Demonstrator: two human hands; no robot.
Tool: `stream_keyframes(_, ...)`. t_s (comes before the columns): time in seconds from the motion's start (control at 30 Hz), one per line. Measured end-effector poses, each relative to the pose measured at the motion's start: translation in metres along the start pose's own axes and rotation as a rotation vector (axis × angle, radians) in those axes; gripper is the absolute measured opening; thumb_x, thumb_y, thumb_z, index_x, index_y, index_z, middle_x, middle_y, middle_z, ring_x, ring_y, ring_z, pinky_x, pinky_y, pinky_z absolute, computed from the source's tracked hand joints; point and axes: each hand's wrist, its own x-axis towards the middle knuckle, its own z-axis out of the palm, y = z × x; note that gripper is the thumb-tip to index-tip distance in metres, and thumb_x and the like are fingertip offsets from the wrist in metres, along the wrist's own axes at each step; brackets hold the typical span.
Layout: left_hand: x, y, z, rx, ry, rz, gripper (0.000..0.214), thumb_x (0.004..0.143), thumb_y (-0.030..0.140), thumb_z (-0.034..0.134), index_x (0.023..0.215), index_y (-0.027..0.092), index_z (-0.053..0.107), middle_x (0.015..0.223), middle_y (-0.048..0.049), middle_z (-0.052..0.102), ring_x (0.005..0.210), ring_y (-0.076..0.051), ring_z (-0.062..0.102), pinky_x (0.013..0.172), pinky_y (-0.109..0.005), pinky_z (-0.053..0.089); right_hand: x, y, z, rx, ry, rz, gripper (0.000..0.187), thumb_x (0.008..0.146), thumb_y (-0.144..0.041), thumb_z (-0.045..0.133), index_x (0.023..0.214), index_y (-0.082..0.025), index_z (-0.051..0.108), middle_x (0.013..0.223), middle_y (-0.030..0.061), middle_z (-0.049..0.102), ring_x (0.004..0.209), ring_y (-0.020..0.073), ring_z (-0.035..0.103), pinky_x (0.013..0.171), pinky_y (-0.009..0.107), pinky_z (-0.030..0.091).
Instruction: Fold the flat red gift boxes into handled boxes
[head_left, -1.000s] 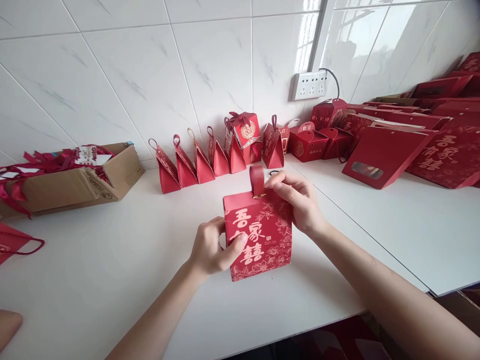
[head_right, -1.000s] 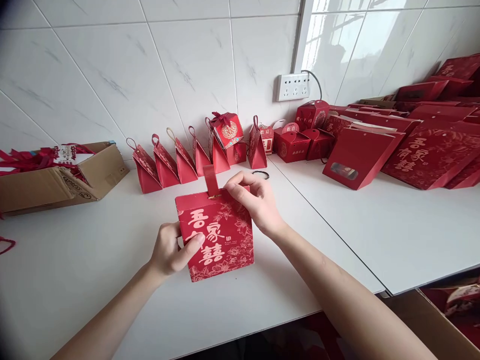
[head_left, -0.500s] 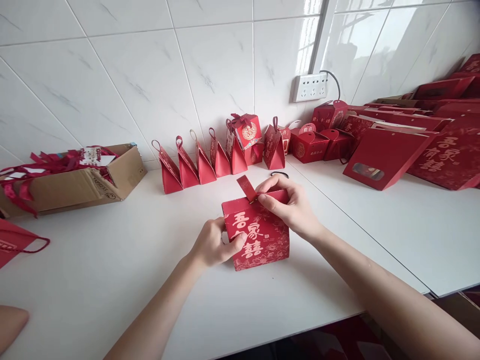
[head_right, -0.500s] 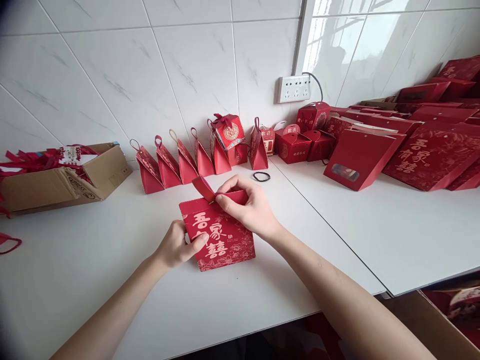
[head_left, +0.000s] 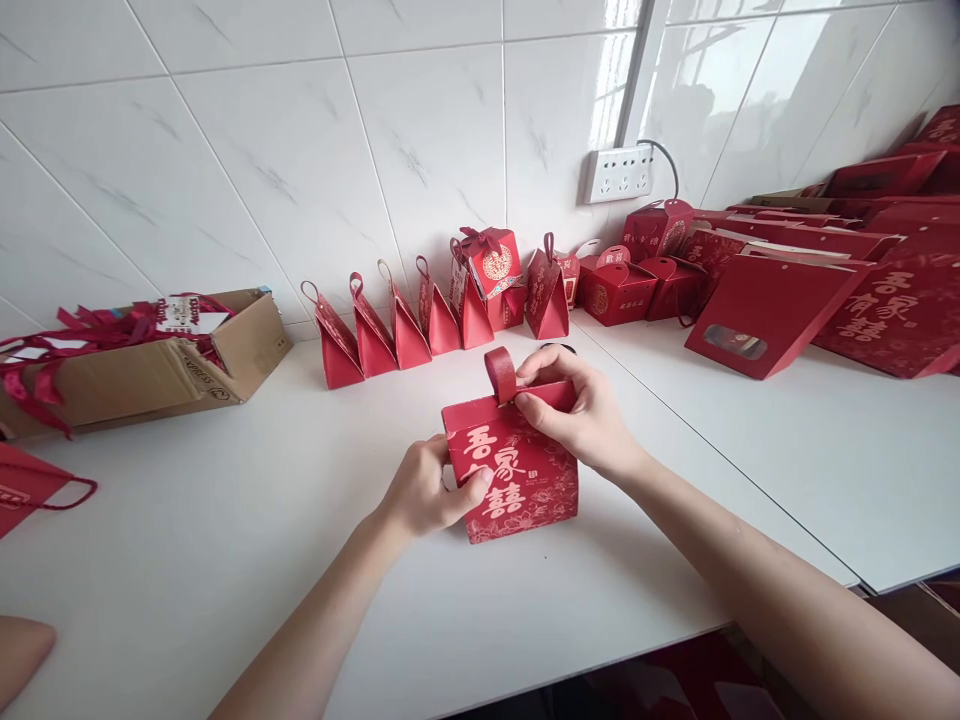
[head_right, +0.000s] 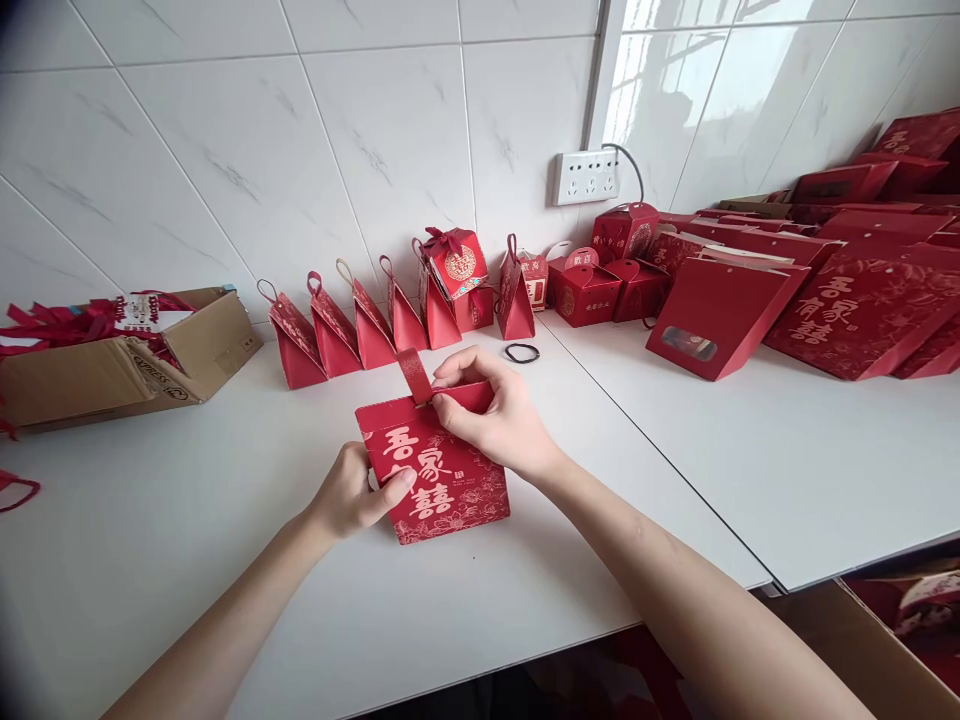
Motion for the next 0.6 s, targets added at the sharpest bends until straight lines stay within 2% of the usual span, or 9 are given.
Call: stream_keyframes(0.6,-0.0003,-0.0009,0.0004,0.053,-0.034,-0.040,0.028,0.072,0.041,0.055,0.056,0.020,0.045,0.070,-0.0035,0.064,0.066,-0.018,0.062,0.060,-0.028,0.050,0.0004,0.0032,-0.0011,-0.039,-0.028,-0.039,0.013,0.073,-0.019,0.068,0.080,-0.021,0.057,0.079,-0.0009,0.060,0.071,0.0136,0.058,0.071,0.028,0.048)
